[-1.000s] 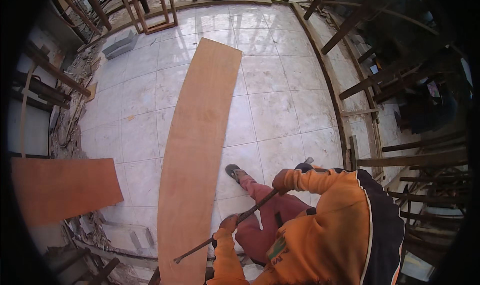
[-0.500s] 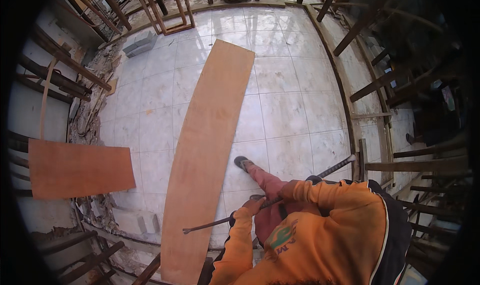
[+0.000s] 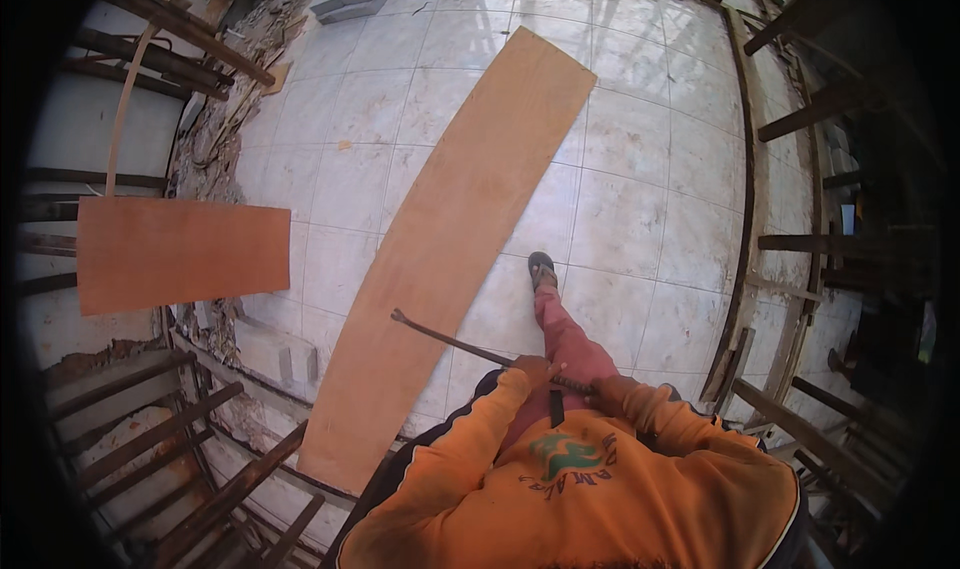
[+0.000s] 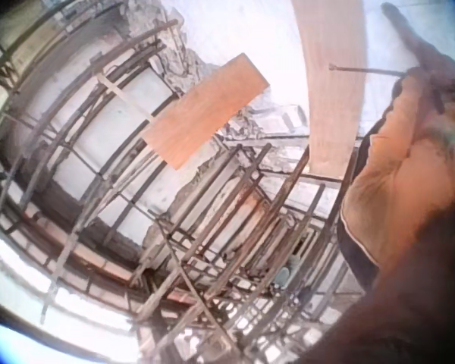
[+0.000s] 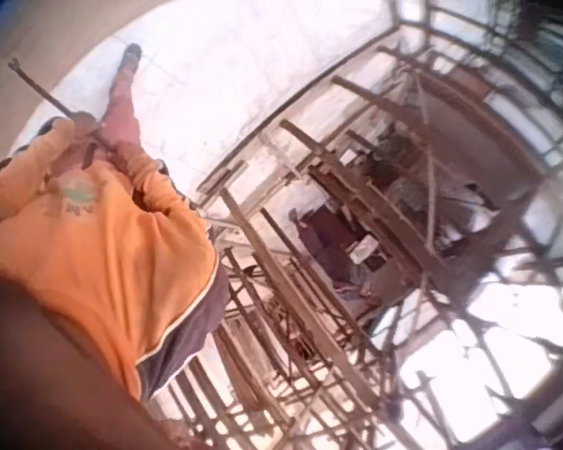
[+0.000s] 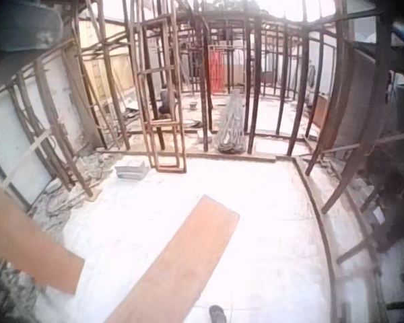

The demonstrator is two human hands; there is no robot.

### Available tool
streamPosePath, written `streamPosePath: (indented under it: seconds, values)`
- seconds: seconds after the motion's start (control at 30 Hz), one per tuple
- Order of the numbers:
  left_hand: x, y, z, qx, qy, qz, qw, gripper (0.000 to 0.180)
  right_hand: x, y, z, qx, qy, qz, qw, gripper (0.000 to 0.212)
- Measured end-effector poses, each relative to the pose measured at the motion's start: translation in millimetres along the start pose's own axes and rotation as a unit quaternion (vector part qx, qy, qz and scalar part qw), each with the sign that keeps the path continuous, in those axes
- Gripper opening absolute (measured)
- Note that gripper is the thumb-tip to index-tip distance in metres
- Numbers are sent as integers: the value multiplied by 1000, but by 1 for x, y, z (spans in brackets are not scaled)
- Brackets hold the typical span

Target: The person chips the edge of a plywood board using a hatchet and then prys the board with a crowbar in an active construction area.

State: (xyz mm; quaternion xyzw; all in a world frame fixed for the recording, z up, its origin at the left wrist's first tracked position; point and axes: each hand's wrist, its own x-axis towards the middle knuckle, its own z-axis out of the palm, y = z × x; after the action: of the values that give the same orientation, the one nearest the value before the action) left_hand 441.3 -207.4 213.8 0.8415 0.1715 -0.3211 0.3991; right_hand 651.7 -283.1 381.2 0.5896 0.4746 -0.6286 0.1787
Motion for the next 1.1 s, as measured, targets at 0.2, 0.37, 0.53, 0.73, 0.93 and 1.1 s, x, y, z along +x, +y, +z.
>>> streamPosePath:
  seconds: [0.2, 0.37, 0.53, 0.73, 0.93, 1.1]
  values:
    - [51, -26, -73, -233, 219, 0, 948, 30, 12, 8, -81, 60, 47, 71, 995, 40]
    - [75, -60, -127, -448, 373, -159, 797, 34, 15, 57, -117, 68, 94, 147, 982, 46]
    - [131, -194, -17, -603, 297, -240, 700, 35, -11, 85, -146, 95, 119, 239, 959, 45]
    - [93, -278, -7, -662, 198, -375, 618, 17, 14, 125, -156, 155, 136, 281, 937, 42]
    - [72, -290, -37, -702, 214, -339, 589, 21, 75, 144, -205, 207, 180, 291, 916, 46]
    - [91, -264, -59, -584, 218, -349, 700, 31, 115, 180, -181, 274, 254, 241, 896, 46]
